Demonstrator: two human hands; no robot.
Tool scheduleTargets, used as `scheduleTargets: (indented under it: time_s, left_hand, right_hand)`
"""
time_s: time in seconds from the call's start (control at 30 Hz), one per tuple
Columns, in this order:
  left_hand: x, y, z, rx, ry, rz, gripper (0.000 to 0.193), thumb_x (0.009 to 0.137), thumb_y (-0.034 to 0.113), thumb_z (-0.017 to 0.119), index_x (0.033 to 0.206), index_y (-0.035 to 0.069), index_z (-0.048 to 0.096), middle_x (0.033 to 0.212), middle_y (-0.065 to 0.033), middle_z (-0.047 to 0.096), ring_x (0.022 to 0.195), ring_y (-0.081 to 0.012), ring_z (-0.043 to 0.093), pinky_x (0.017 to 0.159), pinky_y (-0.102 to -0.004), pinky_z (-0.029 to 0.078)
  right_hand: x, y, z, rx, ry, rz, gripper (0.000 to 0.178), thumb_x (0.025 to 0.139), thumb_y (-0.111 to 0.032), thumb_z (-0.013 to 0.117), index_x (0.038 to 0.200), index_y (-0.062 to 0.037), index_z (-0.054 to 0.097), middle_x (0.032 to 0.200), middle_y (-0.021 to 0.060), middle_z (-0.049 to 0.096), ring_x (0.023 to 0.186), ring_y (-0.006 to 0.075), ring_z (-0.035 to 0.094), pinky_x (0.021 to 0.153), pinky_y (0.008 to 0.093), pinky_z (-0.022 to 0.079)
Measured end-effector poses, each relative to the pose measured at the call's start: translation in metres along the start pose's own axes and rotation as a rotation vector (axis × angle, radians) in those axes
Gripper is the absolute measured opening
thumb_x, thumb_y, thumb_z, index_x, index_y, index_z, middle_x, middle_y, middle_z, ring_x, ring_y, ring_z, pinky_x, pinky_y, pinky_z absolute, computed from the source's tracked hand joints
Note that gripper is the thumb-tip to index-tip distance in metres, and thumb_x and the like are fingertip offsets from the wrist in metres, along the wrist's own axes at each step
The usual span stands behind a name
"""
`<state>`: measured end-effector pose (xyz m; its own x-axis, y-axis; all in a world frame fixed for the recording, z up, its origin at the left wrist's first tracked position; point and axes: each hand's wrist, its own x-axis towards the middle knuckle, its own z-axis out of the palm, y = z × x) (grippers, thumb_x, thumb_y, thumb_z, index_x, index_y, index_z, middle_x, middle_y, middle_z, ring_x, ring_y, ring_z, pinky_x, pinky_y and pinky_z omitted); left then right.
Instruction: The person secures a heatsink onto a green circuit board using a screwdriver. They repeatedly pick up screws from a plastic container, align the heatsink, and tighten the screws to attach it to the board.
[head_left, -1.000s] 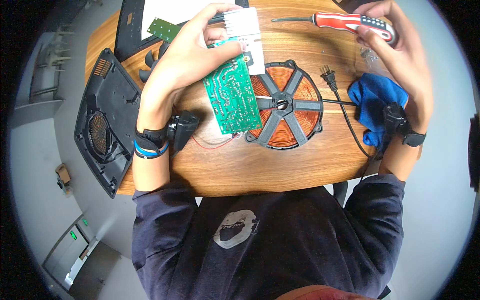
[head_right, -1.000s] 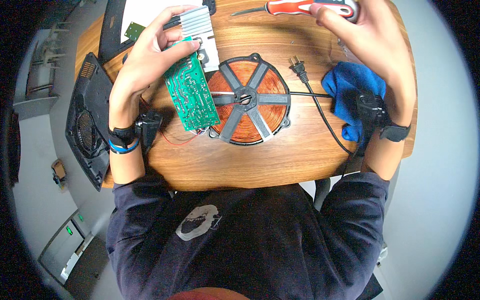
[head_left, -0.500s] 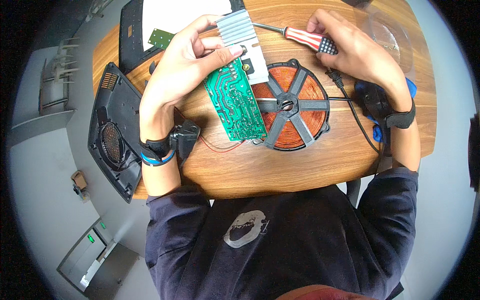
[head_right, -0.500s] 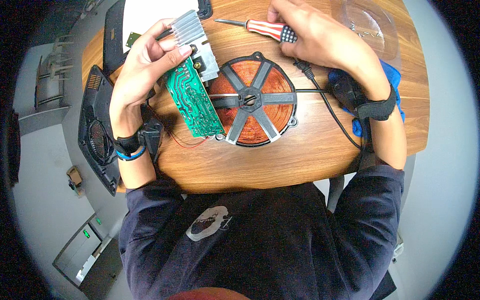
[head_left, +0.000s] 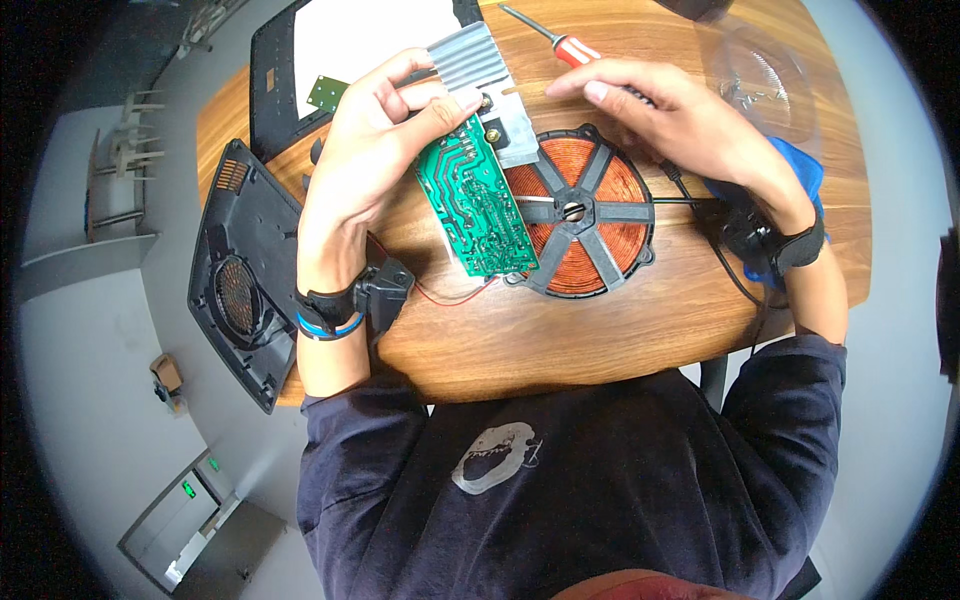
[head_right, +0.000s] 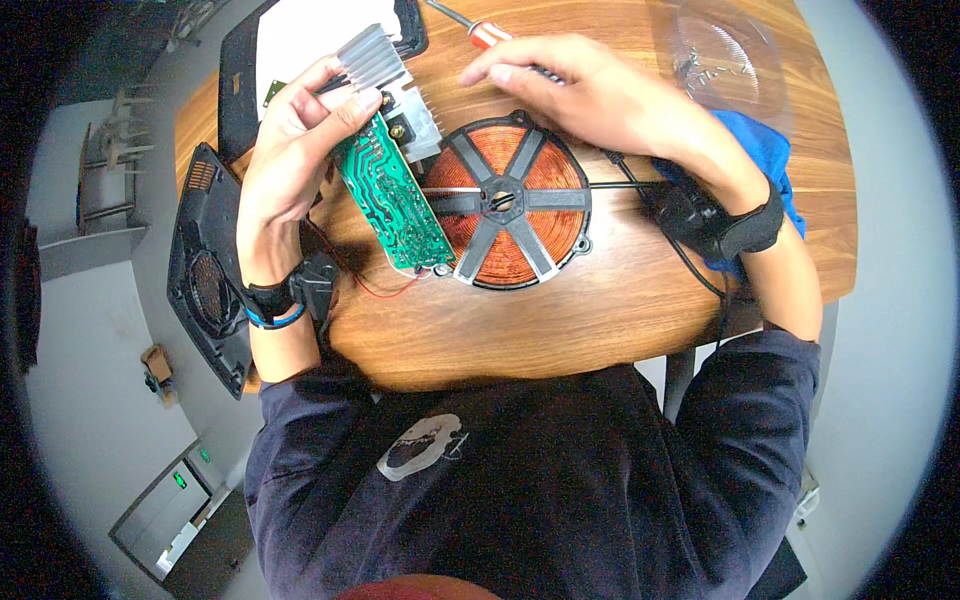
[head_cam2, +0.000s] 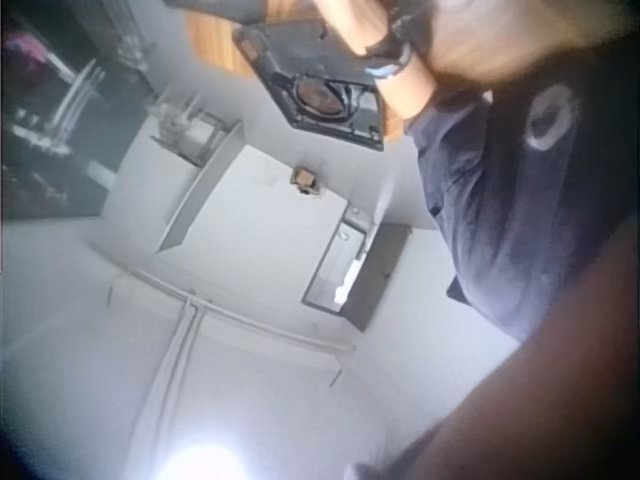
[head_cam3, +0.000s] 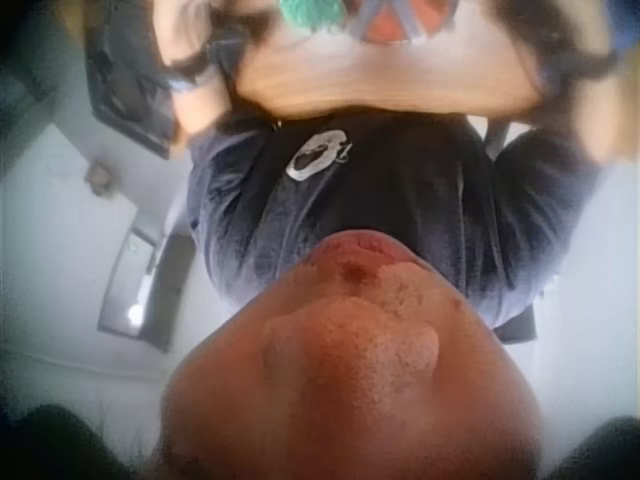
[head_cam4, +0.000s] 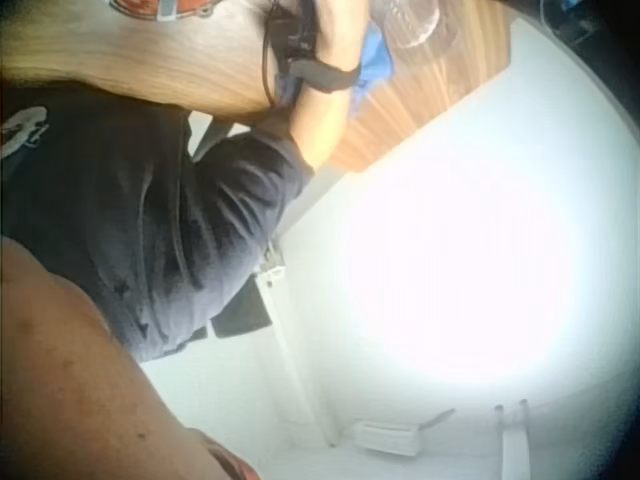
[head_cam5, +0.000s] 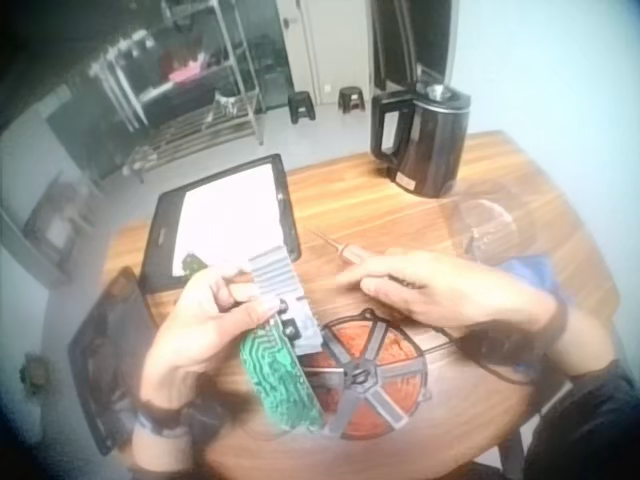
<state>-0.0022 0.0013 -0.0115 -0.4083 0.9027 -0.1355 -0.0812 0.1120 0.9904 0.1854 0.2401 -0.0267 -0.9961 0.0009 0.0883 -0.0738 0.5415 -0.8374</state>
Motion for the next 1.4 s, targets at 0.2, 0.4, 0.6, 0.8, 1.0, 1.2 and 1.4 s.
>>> scheduleTargets:
  time_s: [0.2,0.4,0.6,0.8,1.0,1.2,1.4]
  left_hand:
    - [0.001,0.001,0.006,-0.049,0.045,-0.005,0.038,0.100,0.001,0.072,0.135,-0.004,0.059,0.113,-0.0154,0.079,0.099,-0.0173,0.076,0.086,-0.0290,0.063]
    - [-0.003,0.003,0.016,0.068,0.106,0.033,0.042,0.098,0.002,0.076,0.135,-0.003,0.058,0.110,-0.0115,0.079,0.100,-0.0144,0.074,0.089,-0.0282,0.061]
    - [-0.006,-0.013,0.008,0.077,0.206,0.145,0.072,0.087,0.005,0.088,0.147,-0.005,0.049,0.129,-0.0192,0.070,0.121,-0.0200,0.067,0.102,-0.0349,0.059]
    - [-0.034,-0.015,0.020,-0.124,0.129,-0.083,0.079,0.083,0.004,0.092,0.145,-0.005,0.043,0.121,-0.0149,0.071,0.114,-0.0202,0.070,0.100,-0.0370,0.060]
    - [-0.026,-0.026,0.015,-0.204,0.167,-0.144,0.068,0.084,0.000,0.090,0.136,-0.002,0.046,0.115,-0.0124,0.072,0.104,-0.0179,0.073,0.090,-0.0337,0.063]
    - [-0.023,-0.029,0.018,-0.269,0.171,-0.111,0.054,0.088,-0.005,0.083,0.131,0.000,0.051,0.110,-0.0099,0.073,0.097,-0.0171,0.074,0.086,-0.0333,0.063]
    - [-0.024,-0.033,0.018,-0.251,0.217,-0.116,0.053,0.088,-0.002,0.084,0.130,0.002,0.051,0.108,-0.0084,0.072,0.095,-0.0174,0.073,0.086,-0.0330,0.063]
  right_hand:
    - [0.013,-0.014,0.028,0.191,-0.023,0.005,0.031,0.106,-0.039,0.069,0.111,-0.0089,0.075,0.084,0.0011,0.067,0.077,0.0095,0.064,0.070,0.0290,0.054]
    - [0.032,-0.026,0.033,0.202,-0.180,0.324,0.024,0.104,-0.029,0.074,0.117,-0.0086,0.073,0.087,-0.0041,0.064,0.074,0.0044,0.056,0.066,0.0234,0.048]
    - [0.032,-0.019,0.037,0.265,-0.126,0.208,0.035,0.102,-0.041,0.074,0.101,-0.0057,0.072,0.075,0.0031,0.065,0.062,0.0113,0.061,0.056,0.0306,0.050]
    - [0.028,-0.014,0.035,0.302,-0.162,0.229,0.031,0.107,-0.037,0.066,0.108,-0.0065,0.070,0.079,0.0021,0.065,0.064,0.0111,0.060,0.058,0.0300,0.051]
    - [0.029,-0.034,0.024,0.295,-0.213,0.296,0.031,0.112,-0.036,0.057,0.114,-0.0077,0.069,0.079,-0.0002,0.062,0.069,0.0101,0.059,0.063,0.0293,0.051]
    - [0.029,-0.034,0.021,0.243,-0.237,0.301,0.031,0.113,-0.035,0.056,0.121,-0.0071,0.068,0.082,-0.0006,0.063,0.076,0.0096,0.060,0.070,0.0293,0.053]
    - [0.012,-0.031,0.010,0.058,-0.108,0.174,0.036,0.112,-0.032,0.058,0.139,-0.0084,0.058,0.111,0.0090,0.069,0.107,0.0201,0.067,0.098,0.0348,0.054]
